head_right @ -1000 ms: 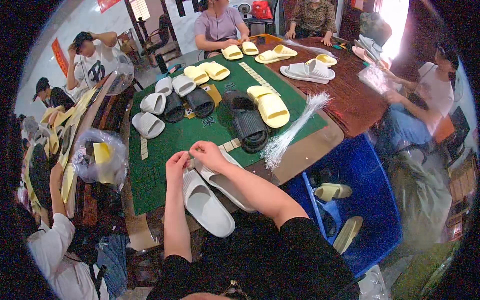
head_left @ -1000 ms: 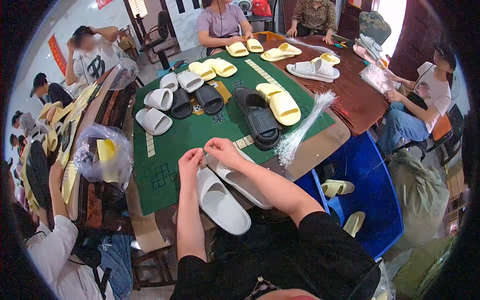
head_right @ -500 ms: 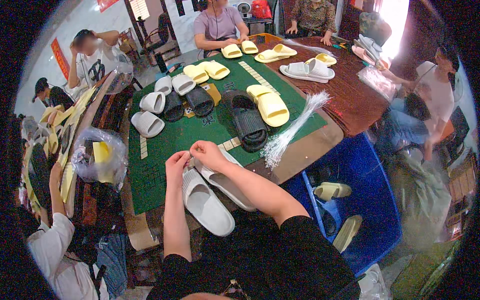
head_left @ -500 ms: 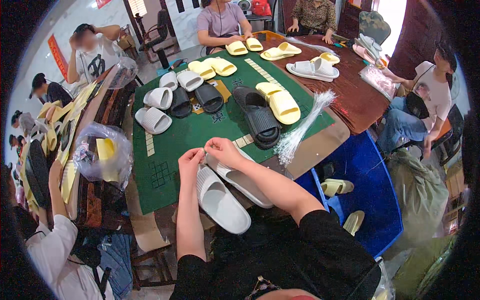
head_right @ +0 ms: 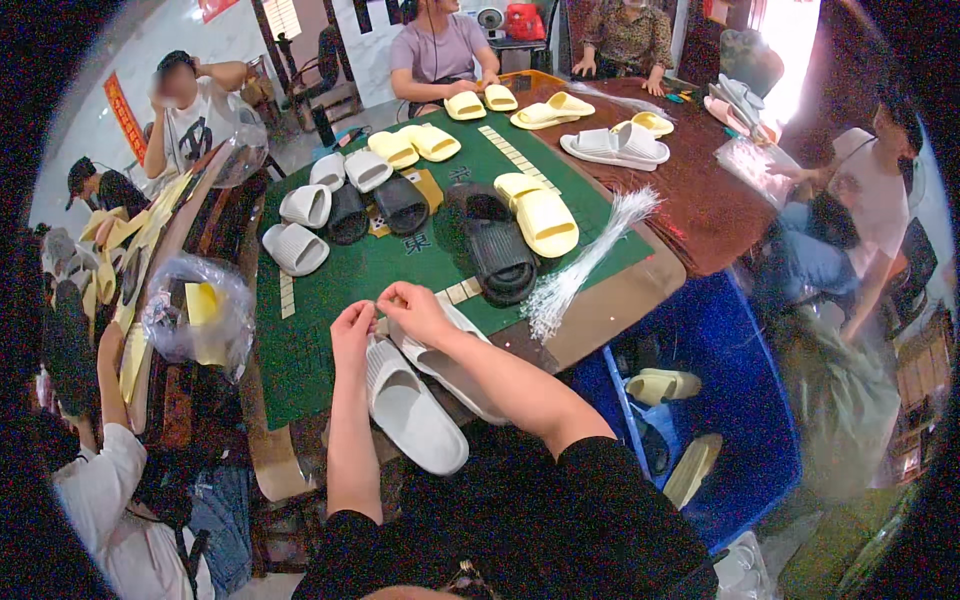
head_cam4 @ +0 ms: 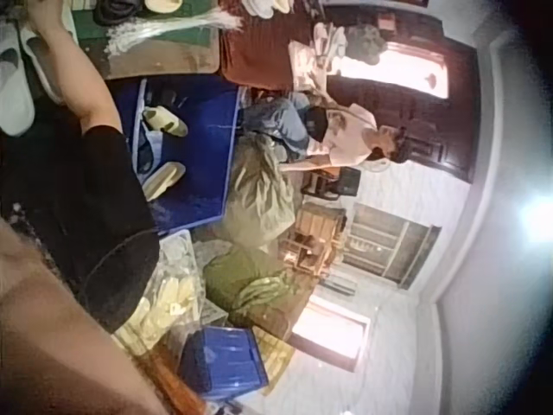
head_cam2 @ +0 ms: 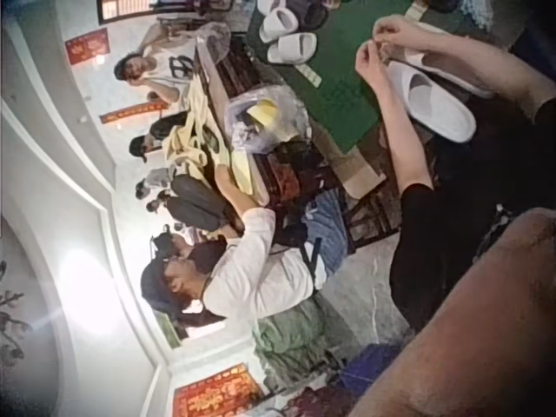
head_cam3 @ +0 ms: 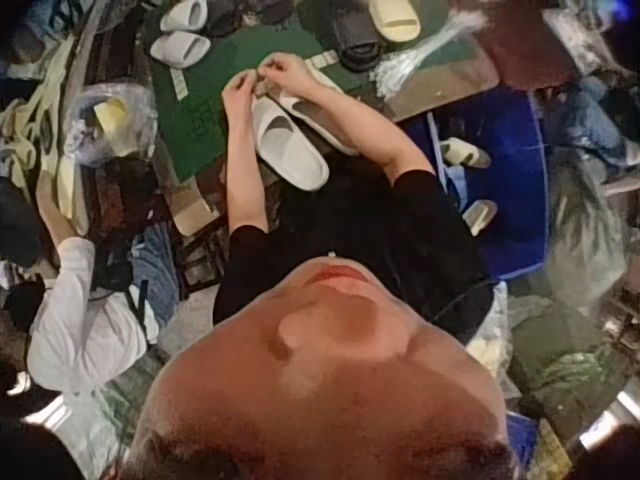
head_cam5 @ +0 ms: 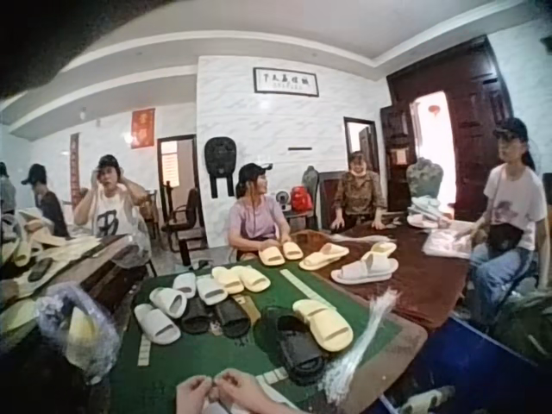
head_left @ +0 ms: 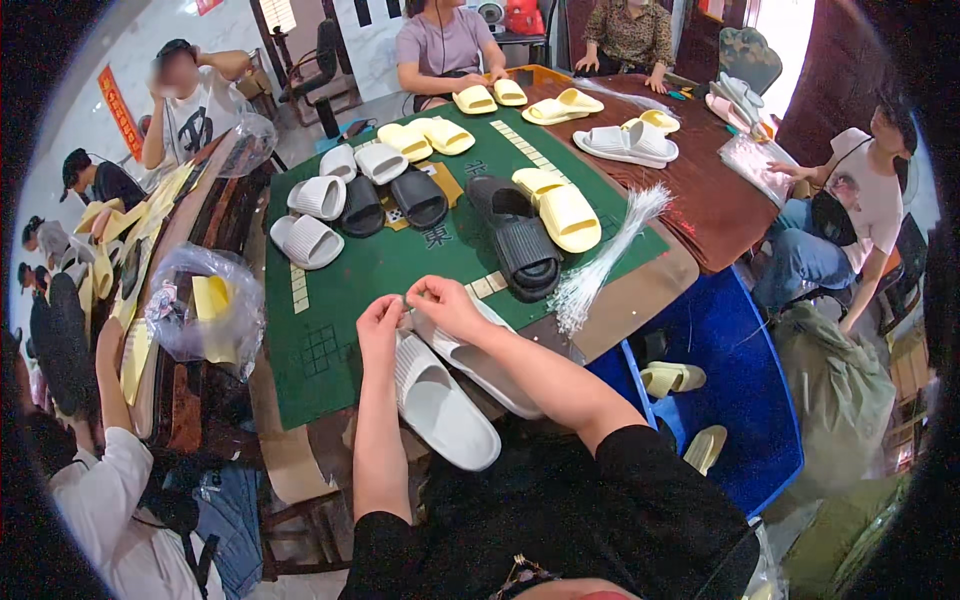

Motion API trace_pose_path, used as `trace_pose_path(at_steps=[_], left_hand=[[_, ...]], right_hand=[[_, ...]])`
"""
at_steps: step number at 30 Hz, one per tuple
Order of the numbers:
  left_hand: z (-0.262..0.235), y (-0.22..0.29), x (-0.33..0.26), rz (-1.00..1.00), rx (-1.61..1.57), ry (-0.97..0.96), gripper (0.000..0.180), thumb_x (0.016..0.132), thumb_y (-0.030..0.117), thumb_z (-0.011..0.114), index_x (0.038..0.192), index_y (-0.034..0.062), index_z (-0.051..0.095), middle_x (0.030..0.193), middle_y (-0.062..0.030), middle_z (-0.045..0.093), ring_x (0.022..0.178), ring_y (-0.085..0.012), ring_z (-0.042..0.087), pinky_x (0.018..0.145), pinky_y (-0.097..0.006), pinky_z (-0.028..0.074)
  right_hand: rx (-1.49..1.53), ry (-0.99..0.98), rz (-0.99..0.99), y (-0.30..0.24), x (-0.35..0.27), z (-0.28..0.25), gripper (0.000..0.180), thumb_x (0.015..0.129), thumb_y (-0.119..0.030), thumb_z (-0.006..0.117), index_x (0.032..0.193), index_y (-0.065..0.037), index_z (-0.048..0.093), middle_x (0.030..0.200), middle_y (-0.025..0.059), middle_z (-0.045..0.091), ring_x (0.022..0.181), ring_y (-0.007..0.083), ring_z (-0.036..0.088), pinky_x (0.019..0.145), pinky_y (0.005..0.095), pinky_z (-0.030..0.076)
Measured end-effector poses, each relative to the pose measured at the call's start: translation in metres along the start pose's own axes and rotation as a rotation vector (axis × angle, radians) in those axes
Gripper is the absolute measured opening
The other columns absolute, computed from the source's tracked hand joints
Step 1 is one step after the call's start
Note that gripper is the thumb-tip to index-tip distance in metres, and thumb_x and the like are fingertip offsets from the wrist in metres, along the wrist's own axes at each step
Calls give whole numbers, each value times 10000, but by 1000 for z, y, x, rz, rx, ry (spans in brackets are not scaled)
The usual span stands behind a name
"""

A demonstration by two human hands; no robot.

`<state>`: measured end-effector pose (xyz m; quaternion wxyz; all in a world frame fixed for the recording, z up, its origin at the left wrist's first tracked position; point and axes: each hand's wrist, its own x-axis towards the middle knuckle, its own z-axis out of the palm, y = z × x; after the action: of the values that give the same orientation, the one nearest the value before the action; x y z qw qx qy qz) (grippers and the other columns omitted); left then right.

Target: The person fastens pairs of slippers together by threading plastic tag fasteners through them by hand.

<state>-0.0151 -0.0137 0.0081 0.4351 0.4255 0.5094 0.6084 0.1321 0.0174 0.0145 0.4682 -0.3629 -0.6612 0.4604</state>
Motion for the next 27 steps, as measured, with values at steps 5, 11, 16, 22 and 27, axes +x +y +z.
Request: trace_pose_path(at_steps=[5, 11, 16, 22, 27], left_hand=[[4, 5, 2, 38, 89, -22, 170, 868, 140, 622, 964, 3, 655, 724, 36, 571, 624, -39, 482, 551, -185, 375], [-4, 3, -1, 61, 92, -39, 154, 845, 92, 623, 943, -18, 662, 730, 21, 588, 622, -49, 490, 547, -192, 374], [0, 5, -13, 75, 129, -22, 125, 808, 67, 638, 864, -40, 670, 712, 2, 609, 614, -51, 514, 551, -190, 399], [0, 3, -8, 61, 40, 7, 146, 818, 68, 661, 923, -33, 672, 767, -1, 628, 645, -51, 536, 571, -185, 424], [4, 14, -8, -21, -4, 14, 166, 840, 75, 647, 973, -24, 662, 781, 1, 625, 639, -48, 535, 570, -181, 421]], right_hand=[[73, 9, -85, 11, 5, -3, 155, 835, -179, 628, 843, -24, 621, 686, -3, 577, 636, 77, 494, 584, 241, 415], [53, -16, 3, 2, 3, 2, 169, 840, -174, 617, 840, -6, 618, 674, 6, 581, 606, 64, 485, 544, 247, 405], [116, -47, -19, 4, -6, 1, 142, 858, -157, 604, 842, -17, 612, 689, -11, 572, 634, 51, 483, 550, 234, 400], [59, -23, 1, 2, -1, 0, 146, 855, -166, 608, 861, -21, 617, 701, -10, 583, 622, 55, 481, 565, 235, 406], [78, -29, 59, 1, 1, -5, 103, 874, -106, 602, 888, -4, 603, 778, -11, 599, 704, 43, 518, 631, 211, 438]])
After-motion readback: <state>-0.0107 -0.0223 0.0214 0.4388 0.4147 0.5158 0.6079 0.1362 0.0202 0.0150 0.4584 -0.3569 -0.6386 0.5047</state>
